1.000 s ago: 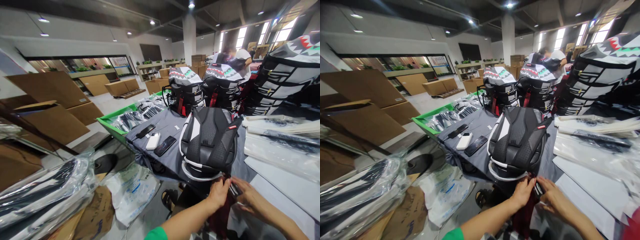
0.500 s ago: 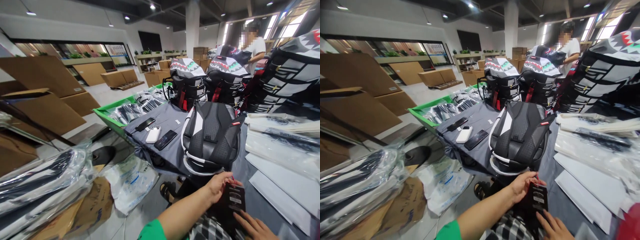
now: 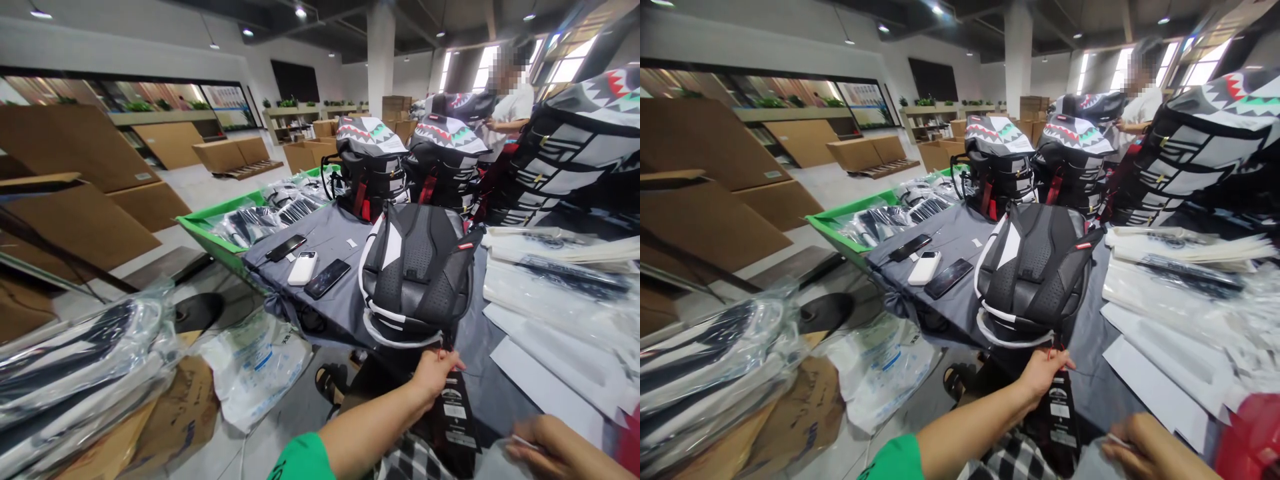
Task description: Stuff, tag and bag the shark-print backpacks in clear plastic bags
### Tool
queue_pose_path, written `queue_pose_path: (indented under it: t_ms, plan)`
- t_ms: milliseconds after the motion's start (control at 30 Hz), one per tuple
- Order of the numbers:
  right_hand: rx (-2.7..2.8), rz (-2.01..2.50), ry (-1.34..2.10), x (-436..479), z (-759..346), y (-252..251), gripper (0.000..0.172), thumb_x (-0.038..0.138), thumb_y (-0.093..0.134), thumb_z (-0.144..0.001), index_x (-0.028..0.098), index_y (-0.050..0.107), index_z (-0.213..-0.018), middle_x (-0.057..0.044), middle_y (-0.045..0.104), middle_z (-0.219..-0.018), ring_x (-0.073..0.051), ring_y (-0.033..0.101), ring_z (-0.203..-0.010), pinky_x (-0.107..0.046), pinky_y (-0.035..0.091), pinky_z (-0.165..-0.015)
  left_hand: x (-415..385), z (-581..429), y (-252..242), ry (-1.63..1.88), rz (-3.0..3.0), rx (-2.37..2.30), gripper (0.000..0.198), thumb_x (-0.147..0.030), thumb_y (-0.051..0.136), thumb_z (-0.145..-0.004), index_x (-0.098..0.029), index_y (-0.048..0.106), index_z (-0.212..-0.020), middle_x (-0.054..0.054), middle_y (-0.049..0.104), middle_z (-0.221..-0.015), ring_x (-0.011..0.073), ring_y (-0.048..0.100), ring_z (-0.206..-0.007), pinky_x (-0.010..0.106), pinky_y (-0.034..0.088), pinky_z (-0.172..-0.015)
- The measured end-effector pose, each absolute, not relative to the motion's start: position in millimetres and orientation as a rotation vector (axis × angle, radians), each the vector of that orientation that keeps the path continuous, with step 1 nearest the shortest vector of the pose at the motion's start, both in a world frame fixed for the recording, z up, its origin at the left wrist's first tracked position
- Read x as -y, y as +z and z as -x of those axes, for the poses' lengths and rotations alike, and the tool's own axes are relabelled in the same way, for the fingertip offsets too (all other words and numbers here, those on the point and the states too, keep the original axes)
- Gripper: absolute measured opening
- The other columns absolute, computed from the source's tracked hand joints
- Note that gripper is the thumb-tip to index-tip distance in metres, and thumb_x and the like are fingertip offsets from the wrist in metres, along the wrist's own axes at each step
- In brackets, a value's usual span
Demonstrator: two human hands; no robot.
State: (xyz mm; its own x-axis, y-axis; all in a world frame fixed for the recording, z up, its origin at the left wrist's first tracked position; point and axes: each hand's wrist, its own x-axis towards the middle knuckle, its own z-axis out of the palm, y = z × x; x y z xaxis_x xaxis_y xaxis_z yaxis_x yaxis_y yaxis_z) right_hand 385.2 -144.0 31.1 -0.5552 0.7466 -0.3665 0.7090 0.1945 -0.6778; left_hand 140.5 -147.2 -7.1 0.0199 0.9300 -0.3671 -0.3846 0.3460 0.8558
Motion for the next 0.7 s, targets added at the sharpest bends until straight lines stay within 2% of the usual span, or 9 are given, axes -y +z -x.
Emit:
queue_pose_path:
  t_ms: [67, 133, 233, 367, 433, 533, 633, 700]
  plan:
    - [2.373, 1.506, 1.435, 126, -362, 39, 0.069, 0.087, 0.062, -0.067, 0.021, 0.051, -0.054, 0.001, 0.044, -0.048, -0.012, 0.035, -0.047, -0.025, 0.031, -0.045, 156, -118, -7, 1.112, -0.686, -1.111, 0.054, -0.067, 0.082, -0.060, -0.015, 0.071, -0.066, -0.005, 0.050, -0.051, 0.0093, 0.044, -0.050, 0.024, 0.034, -0.055]
    - [2.367, 1.444, 1.464, 110, -334, 48, 0.070, 0.089, 0.056, -0.070, 0.022, 0.044, -0.055, 0.002, 0.037, -0.050, -0.011, 0.030, -0.048, -0.026, 0.026, -0.045, 165, -91, -4, 1.040, -0.740, -1.091, 0.057, -0.069, 0.083, -0.054, -0.014, 0.074, -0.068, -0.003, 0.053, -0.051, 0.0094, 0.045, -0.048, 0.024, 0.031, -0.053]
    - [2.390, 1.220, 1.310, 93, -287, 53, 0.068, 0.086, 0.048, -0.077, 0.021, 0.045, -0.056, 0.001, 0.041, -0.054, -0.013, 0.034, -0.055, -0.027, 0.028, -0.052, 178, -61, 5, 0.935, -0.788, -1.053, 0.066, -0.076, 0.079, -0.053, -0.013, 0.075, -0.071, -0.001, 0.055, -0.050, 0.0107, 0.047, -0.046, 0.025, 0.033, -0.052]
    - [2.347, 1.161, 1.290, 83, -235, 35, 0.064, 0.083, 0.056, -0.069, 0.021, 0.048, -0.052, 0.001, 0.044, -0.050, -0.014, 0.035, -0.056, -0.028, 0.027, -0.055, 195, -67, 12, 1.067, -0.783, -1.109, 0.068, -0.077, 0.072, -0.064, -0.012, 0.077, -0.082, 0.000, 0.060, -0.060, 0.0122, 0.052, -0.055, 0.026, 0.039, -0.058]
    - [2.306, 1.179, 1.364, 80, -223, 27, 0.065, 0.084, 0.053, -0.067, 0.021, 0.048, -0.051, 0.001, 0.045, -0.050, -0.013, 0.036, -0.055, -0.027, 0.028, -0.053, 199, -84, 8, 1.148, -0.839, -1.213, 0.058, -0.070, 0.068, -0.074, -0.013, 0.076, -0.081, 0.001, 0.060, -0.062, 0.0144, 0.054, -0.060, 0.027, 0.042, -0.063]
    - [2.259, 1.210, 1.454, 78, -220, 27, 0.069, 0.086, 0.039, -0.075, 0.020, 0.053, -0.059, -0.001, 0.050, -0.054, -0.014, 0.041, -0.054, -0.027, 0.034, -0.051, 202, -108, -5, 1.188, -1.076, -1.520, 0.043, -0.055, 0.059, -0.089, -0.018, 0.069, -0.069, 0.004, 0.059, -0.058, 0.0219, 0.061, -0.067, 0.034, 0.047, -0.073]
    - [2.204, 1.271, 1.437, 80, -221, 34, 0.063, 0.080, 0.048, -0.073, 0.019, 0.062, -0.066, -0.004, 0.061, -0.062, -0.018, 0.052, -0.060, -0.029, 0.042, -0.055, 203, -119, -10, 1.172, -1.383, -1.688, 0.035, -0.038, 0.057, -0.091, -0.021, 0.061, -0.060, 0.011, 0.064, -0.063, 0.0311, 0.068, -0.078, 0.044, 0.048, -0.086]
    - [2.239, 1.293, 1.321, 82, -219, 36, 0.054, 0.073, 0.058, -0.067, 0.019, 0.063, -0.062, -0.005, 0.063, -0.061, -0.019, 0.056, -0.061, -0.029, 0.044, -0.057, 206, -118, -7, 1.147, -1.520, -1.654, 0.035, -0.035, 0.060, -0.088, -0.021, 0.057, -0.056, 0.014, 0.066, -0.067, 0.0341, 0.068, -0.082, 0.048, 0.046, -0.089]
